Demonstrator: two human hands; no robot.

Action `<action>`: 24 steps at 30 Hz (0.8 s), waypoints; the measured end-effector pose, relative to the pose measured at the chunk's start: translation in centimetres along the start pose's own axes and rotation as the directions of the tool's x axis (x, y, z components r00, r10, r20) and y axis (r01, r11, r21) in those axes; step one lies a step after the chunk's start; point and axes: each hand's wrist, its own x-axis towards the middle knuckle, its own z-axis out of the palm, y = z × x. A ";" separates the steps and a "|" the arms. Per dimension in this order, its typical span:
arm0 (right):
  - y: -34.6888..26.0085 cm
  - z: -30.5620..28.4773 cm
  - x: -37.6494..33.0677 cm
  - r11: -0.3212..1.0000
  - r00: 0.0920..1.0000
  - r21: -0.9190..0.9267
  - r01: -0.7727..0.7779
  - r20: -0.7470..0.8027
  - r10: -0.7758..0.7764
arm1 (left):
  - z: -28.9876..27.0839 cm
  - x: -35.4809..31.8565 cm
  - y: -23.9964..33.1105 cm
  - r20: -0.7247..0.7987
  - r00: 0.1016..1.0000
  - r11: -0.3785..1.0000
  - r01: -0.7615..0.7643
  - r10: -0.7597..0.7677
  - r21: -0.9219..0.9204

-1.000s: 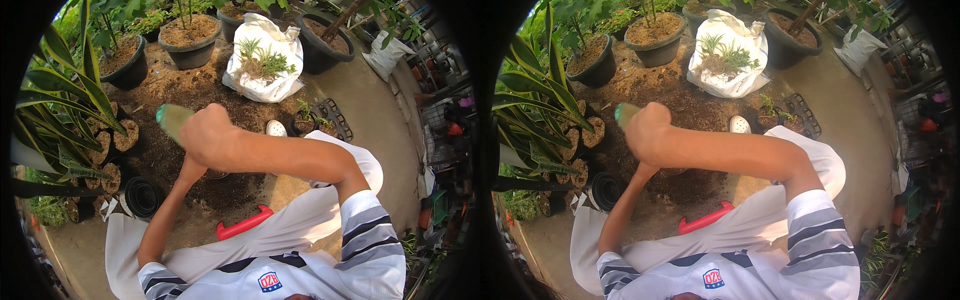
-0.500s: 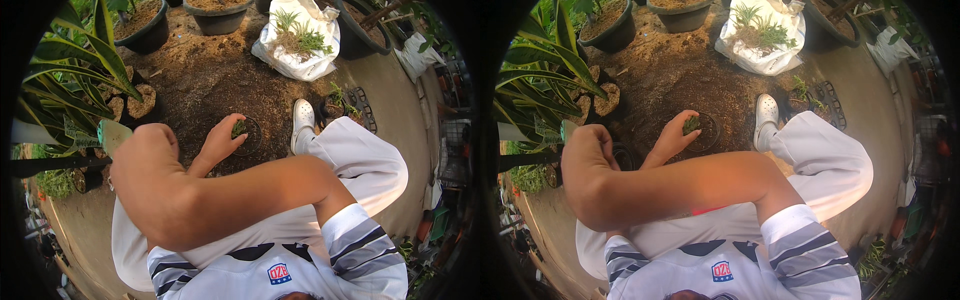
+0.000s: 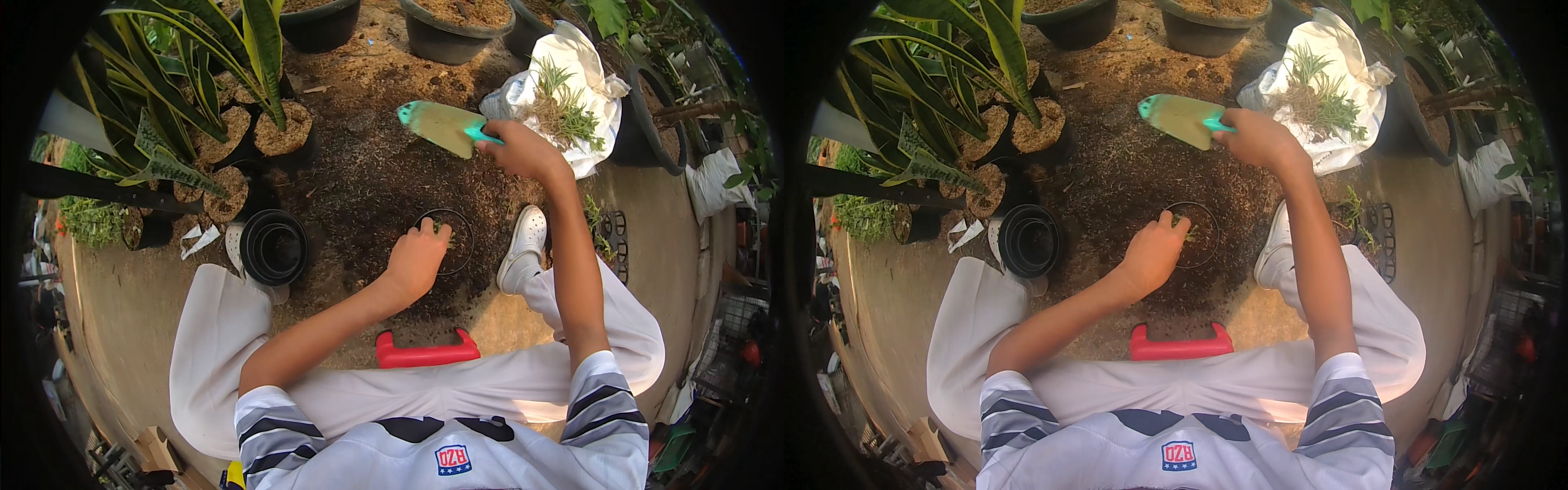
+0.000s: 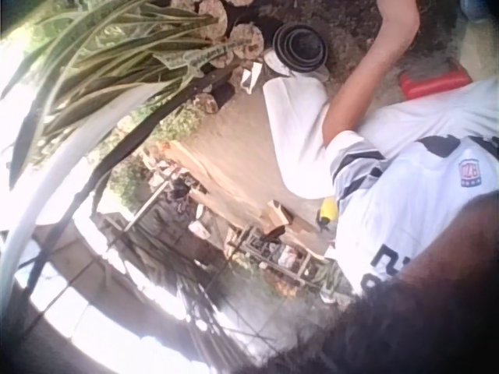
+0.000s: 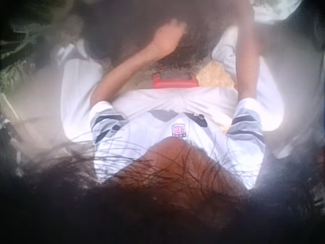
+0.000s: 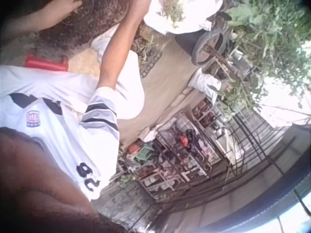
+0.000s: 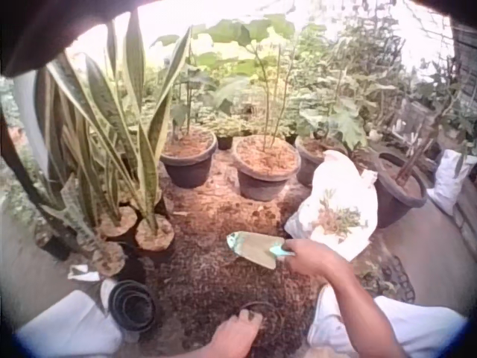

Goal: The person prepares a small black pot with soil using a green trowel, then plants a small seedling into the pot. They continue to add soil around the seedling and pat it down to secure the plant.

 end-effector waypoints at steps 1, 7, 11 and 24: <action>2.7 1.2 2.1 1.000 0.999 -0.002 -0.017 -0.035 0.017 | 0.1 -0.1 -0.1 -0.005 1.000 0.998 -0.013 0.014 0.056; 11.4 11.4 7.5 0.962 0.964 -0.096 -0.254 -0.108 0.244 | 0.2 -0.6 0.8 -0.067 0.997 0.970 0.063 -0.049 0.233; 9.4 18.6 8.6 0.977 0.982 -0.095 -0.190 -0.032 0.188 | -0.1 -0.1 0.7 -0.093 0.995 0.961 0.005 0.022 0.278; 14.6 13.2 5.6 0.982 0.984 0.163 -0.091 0.166 0.064 | 2.3 -0.9 3.4 -0.273 0.956 0.985 -0.067 0.110 0.160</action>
